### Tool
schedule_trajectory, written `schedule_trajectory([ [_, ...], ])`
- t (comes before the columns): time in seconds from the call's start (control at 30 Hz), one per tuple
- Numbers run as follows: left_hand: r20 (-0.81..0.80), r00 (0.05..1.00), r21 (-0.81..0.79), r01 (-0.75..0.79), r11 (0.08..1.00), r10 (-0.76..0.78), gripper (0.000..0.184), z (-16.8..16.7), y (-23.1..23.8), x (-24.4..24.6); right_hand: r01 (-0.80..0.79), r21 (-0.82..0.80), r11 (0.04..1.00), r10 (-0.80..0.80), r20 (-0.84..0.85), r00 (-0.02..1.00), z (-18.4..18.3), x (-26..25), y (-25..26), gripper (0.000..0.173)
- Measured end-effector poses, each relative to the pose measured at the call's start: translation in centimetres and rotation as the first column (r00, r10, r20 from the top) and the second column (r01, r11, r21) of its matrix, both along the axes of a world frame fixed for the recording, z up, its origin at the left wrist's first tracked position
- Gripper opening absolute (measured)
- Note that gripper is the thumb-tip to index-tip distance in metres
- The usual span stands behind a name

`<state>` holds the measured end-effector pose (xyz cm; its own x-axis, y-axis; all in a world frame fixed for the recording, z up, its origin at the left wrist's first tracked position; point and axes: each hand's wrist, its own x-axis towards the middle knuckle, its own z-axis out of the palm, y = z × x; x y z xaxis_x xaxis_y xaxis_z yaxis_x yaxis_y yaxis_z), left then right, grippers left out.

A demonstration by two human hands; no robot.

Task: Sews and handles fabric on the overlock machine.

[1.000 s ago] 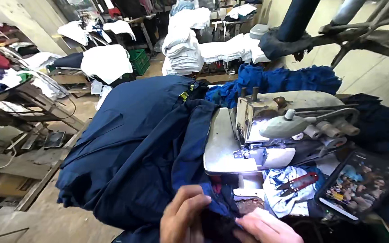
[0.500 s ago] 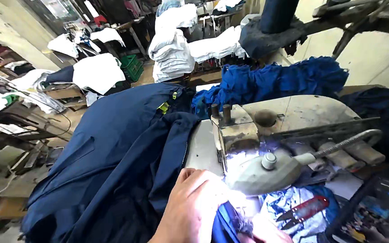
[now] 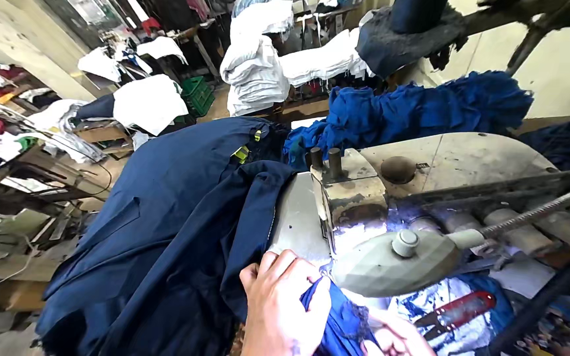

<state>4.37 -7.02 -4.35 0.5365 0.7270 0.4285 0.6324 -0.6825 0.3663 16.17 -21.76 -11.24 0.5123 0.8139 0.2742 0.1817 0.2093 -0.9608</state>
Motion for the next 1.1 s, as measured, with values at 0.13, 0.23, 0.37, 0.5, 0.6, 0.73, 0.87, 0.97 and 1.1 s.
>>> schedule_trajectory([
  [0.13,0.003,1.0,0.022,-0.018,1.0,0.018,0.019,-0.1,0.4,0.5,0.05,0.033,0.998,-0.06,0.469,0.881,0.3,0.3,0.5,0.03],
  [0.23,0.019,1.0,0.024,-0.019,1.0,0.019,0.018,-0.2,0.6,0.6,0.086,-0.088,0.992,-0.016,0.6,0.8,1.2,0.4,0.9,0.037],
  [0.37,0.041,0.999,0.02,-0.006,1.0,0.005,0.016,-0.5,0.8,0.6,0.171,-0.101,0.98,-0.076,0.604,0.794,2.1,0.4,1.2,0.042],
  [0.5,0.032,0.999,-0.006,-0.003,1.0,0.003,0.018,-0.4,0.9,0.5,0.14,-0.144,0.98,-0.021,0.619,0.785,2.5,0.0,1.3,0.045],
  [0.6,0.038,0.999,0.033,-0.017,0.999,0.016,0.018,-0.5,1.0,0.7,0.214,-0.158,0.964,-0.136,0.398,0.907,2.4,-0.1,1.3,0.051],
  [0.73,0.005,0.999,0.026,-0.054,0.998,0.054,0.018,-0.2,1.3,1.0,0.039,-0.248,0.968,-0.076,-0.141,0.987,2.9,0.2,0.7,0.013],
  [0.87,-0.075,0.991,-0.038,-0.113,0.993,0.109,0.021,0.4,1.7,2.2,-0.043,-0.245,0.968,-0.049,-0.355,0.933,3.6,1.7,1.1,0.011],
  [0.97,-0.088,0.992,-0.111,-0.101,0.989,0.091,0.017,0.9,2.6,2.9,-0.047,-0.255,0.966,-0.067,-0.419,0.906,4.3,1.8,1.5,0.013],
  [1.1,-0.06,0.995,-0.079,0.074,0.994,-0.079,0.019,1.2,5.0,2.2,-0.05,-0.22,0.974,-0.034,-0.364,0.931,4.0,-0.4,1.7,0.014],
])
